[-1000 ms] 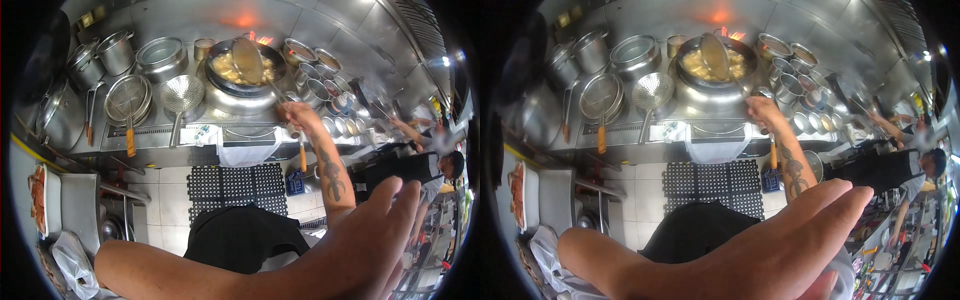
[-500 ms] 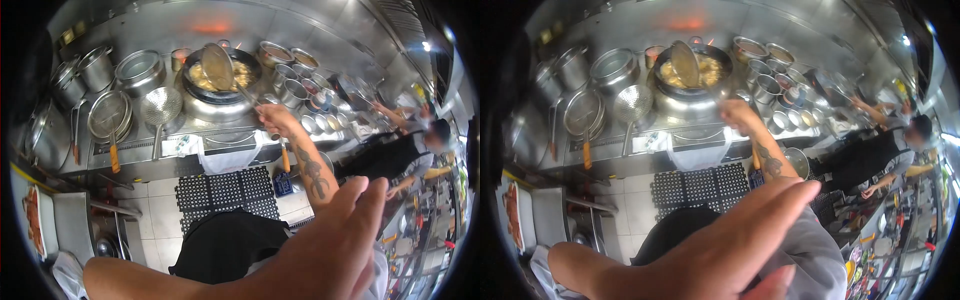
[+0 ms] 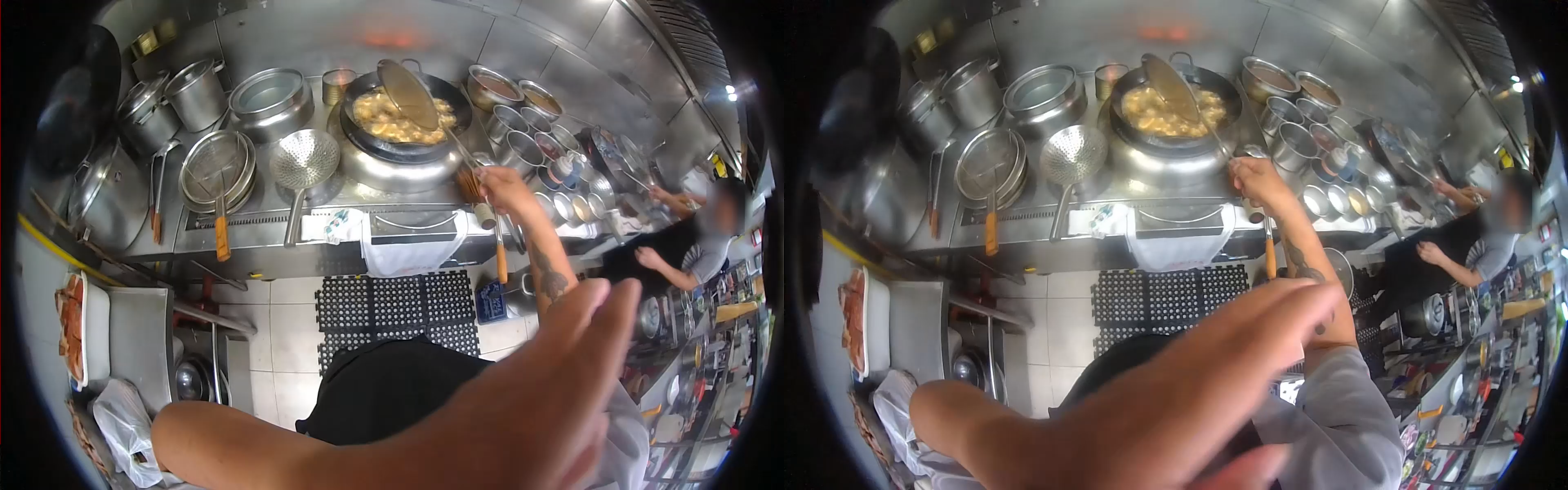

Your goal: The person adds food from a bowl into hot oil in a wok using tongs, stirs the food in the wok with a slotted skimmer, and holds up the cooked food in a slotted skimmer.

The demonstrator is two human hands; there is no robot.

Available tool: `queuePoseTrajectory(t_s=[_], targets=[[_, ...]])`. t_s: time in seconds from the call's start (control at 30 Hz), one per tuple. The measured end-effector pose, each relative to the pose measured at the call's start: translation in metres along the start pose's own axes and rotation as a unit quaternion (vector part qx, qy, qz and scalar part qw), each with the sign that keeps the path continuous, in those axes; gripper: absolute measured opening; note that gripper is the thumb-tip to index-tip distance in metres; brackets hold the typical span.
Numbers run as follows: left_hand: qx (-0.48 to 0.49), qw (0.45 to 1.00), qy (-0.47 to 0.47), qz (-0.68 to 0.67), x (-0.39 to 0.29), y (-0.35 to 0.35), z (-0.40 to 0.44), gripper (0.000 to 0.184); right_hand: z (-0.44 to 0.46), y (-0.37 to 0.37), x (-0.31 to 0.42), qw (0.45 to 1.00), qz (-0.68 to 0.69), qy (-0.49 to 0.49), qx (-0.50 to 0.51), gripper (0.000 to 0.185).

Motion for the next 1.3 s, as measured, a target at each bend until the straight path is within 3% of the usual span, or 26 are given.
queuePoseTrajectory(t_s=[0.1, 0.13, 0.23, 0.33, 0.4, 0.5, 0.6, 0.67, 0.73, 0.8, 0.83, 0.87, 0.93, 1.07, 1.17, 1.3], targets=[[0.106, 0.961, 0.251, 0.057, -0.008, 0.048, -0.001, 0.056, 0.017, -0.001, -0.007, 0.994, -0.088, 0.065, 0.018, 0.018], [0.075, 0.958, 0.268, 0.072, 0.003, 0.061, -0.010, 0.057, 0.035, 0.001, -0.022, 0.980, -0.136, 0.148, 0.009, 0.019], [-0.066, 0.920, 0.379, 0.075, 0.063, 0.116, -0.045, 0.058, 0.038, 0.006, -0.010, 0.972, -0.170, 0.149, 0.056, 0.021], [-0.235, 0.897, 0.345, 0.144, 0.139, 0.190, -0.109, 0.056, 0.044, 0.007, -0.004, 0.970, -0.196, 0.129, 0.065, 0.020], [-0.323, 0.839, 0.374, 0.229, 0.174, 0.233, -0.158, 0.060, 0.054, 0.007, -0.010, 0.968, -0.191, 0.144, 0.071, 0.020], [-0.372, 0.745, 0.424, 0.357, 0.200, 0.273, -0.244, 0.066, 0.061, -0.002, -0.012, 0.982, -0.152, 0.097, 0.049, 0.028], [-0.409, 0.657, 0.406, 0.487, 0.273, 0.337, -0.407, 0.069, 0.053, -0.014, -0.002, 0.994, -0.075, 0.076, 0.024, 0.028], [-0.470, 0.623, 0.470, 0.413, 0.263, 0.335, -0.458, 0.069, 0.054, -0.011, -0.004, 0.996, -0.047, 0.056, 0.045, 0.027], [-0.524, 0.551, 0.544, 0.356, 0.263, 0.338, -0.517, 0.073, 0.053, -0.012, -0.002, 0.998, -0.017, 0.032, 0.059, 0.025], [-0.581, 0.516, 0.575, 0.257, 0.241, 0.319, -0.534, 0.067, 0.045, -0.013, 0.005, 0.998, 0.016, 0.005, 0.066, 0.022], [-0.582, 0.517, 0.573, 0.258, 0.264, 0.345, -0.616, 0.067, 0.043, -0.015, 0.007, 0.997, 0.027, -0.013, 0.064, 0.022], [-0.241, 0.620, 0.550, 0.505, 0.244, 0.343, -0.622, 0.043, 0.042, -0.016, 0.008, 0.997, 0.037, -0.030, 0.063, 0.021], [-0.257, 0.534, 0.653, 0.472, 0.243, 0.340, -0.648, 0.034, 0.041, -0.017, 0.007, 0.996, 0.056, -0.054, 0.053, 0.019], [-0.530, 0.363, 0.648, 0.409, 0.252, 0.324, -0.653, 0.030, 0.037, -0.017, -0.001, 0.996, 0.066, -0.055, 0.028, 0.023], [-0.100, 0.420, 0.604, 0.670, 0.240, 0.336, -0.644, 0.013, 0.034, -0.014, -0.002, 0.996, 0.069, -0.058, 0.021, 0.026], [-0.415, 0.390, 0.592, 0.570, 0.258, 0.339, -0.629, 0.010, 0.030, -0.013, 0.005, 0.995, 0.083, -0.061, 0.015, 0.027]])
Point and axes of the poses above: each hand's wrist, its own z-axis towards the middle knuckle, its own y-axis out of the back of the hand, x = y × z, the point moved 1 cm from there along z, towards the middle knuckle, and after that the axes turned 5 degrees about -x, right-handed, at the moved point
